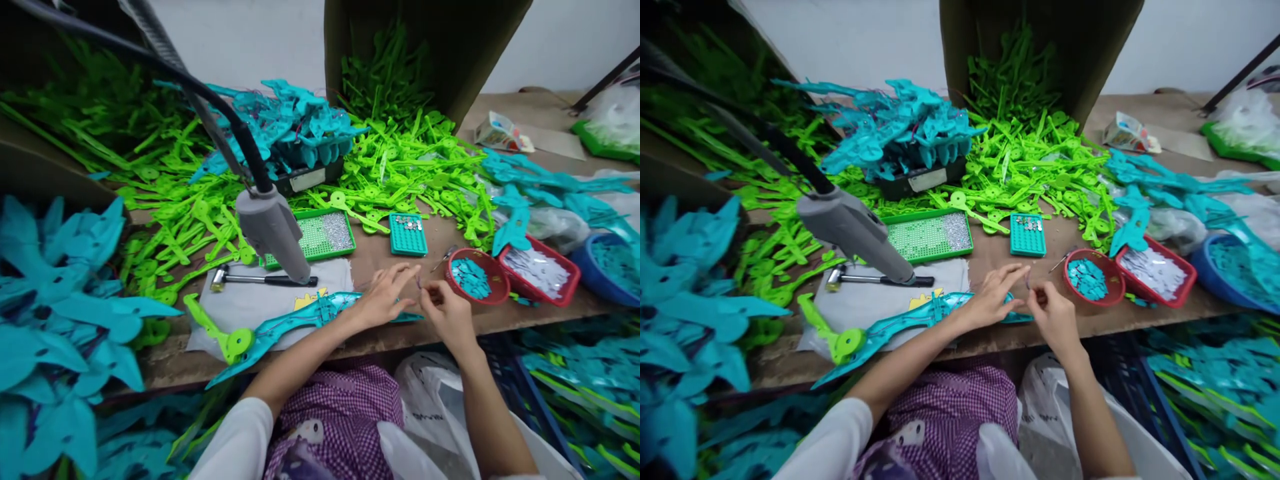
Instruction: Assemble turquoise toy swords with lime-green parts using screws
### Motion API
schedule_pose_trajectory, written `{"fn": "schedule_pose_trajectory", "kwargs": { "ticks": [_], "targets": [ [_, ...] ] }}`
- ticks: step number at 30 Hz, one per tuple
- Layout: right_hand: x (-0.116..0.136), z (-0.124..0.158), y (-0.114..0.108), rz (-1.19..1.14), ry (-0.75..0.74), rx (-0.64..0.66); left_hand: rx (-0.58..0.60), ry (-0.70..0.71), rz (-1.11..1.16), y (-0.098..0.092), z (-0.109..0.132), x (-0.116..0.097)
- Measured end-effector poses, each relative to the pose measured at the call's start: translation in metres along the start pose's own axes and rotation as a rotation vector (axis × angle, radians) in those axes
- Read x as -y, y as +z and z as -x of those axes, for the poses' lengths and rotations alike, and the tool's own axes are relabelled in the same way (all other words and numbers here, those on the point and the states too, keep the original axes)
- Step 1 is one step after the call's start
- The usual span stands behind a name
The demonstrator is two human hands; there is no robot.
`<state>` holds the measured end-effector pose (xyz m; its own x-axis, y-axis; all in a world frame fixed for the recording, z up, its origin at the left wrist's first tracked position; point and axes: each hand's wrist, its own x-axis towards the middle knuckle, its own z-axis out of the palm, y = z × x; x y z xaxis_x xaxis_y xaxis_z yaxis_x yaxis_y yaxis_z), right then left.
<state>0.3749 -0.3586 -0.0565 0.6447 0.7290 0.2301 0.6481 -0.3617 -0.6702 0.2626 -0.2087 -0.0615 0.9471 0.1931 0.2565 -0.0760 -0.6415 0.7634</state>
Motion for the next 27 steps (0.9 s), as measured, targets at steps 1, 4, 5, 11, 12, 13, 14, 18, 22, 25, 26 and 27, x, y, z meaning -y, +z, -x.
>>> {"fn": "schedule_pose_trajectory", "kwargs": {
  "ticks": [1, 4, 5, 11, 12, 13, 14, 18, 22, 25, 26, 27],
  "targets": [
    [0.008, -0.002, -0.001, -0.057, -0.027, 0.040, -0.044, -0.005, -0.001, -0.002, 0.000, 0.000],
    [0.022, -0.007, -0.004, -0.162, -0.043, 0.092, -0.144, -0.098, 0.032, -0.007, 0.005, 0.004],
    [0.023, -0.009, -0.004, -0.185, -0.023, 0.093, -0.151, -0.121, 0.075, -0.009, 0.006, 0.006],
    [0.009, -0.055, 0.006, -0.398, 0.137, 0.039, -0.192, -0.266, 0.462, -0.010, 0.009, 0.013],
    [0.009, -0.067, 0.010, -0.403, 0.158, -0.008, -0.207, -0.321, 0.527, -0.008, 0.008, 0.015],
    [0.012, -0.080, 0.016, -0.388, 0.151, -0.041, -0.216, -0.376, 0.601, -0.008, 0.006, 0.018],
    [0.016, -0.093, 0.024, -0.353, 0.108, -0.054, -0.226, -0.429, 0.680, -0.007, 0.005, 0.022],
    [0.044, -0.148, 0.069, -0.027, -0.219, 0.115, -0.365, -0.527, 0.901, -0.009, -0.002, 0.036],
    [0.056, -0.192, 0.115, 0.412, -0.202, 0.185, -0.501, -0.563, 0.992, -0.015, -0.005, 0.042],
    [0.050, -0.201, 0.126, 0.473, -0.205, 0.215, -0.554, -0.590, 1.053, -0.018, -0.005, 0.043],
    [0.046, -0.198, 0.125, 0.461, -0.223, 0.185, -0.588, -0.601, 1.073, -0.019, -0.005, 0.043],
    [0.041, -0.192, 0.122, 0.443, -0.247, 0.137, -0.630, -0.613, 1.093, -0.020, -0.005, 0.043]
  ]
}}
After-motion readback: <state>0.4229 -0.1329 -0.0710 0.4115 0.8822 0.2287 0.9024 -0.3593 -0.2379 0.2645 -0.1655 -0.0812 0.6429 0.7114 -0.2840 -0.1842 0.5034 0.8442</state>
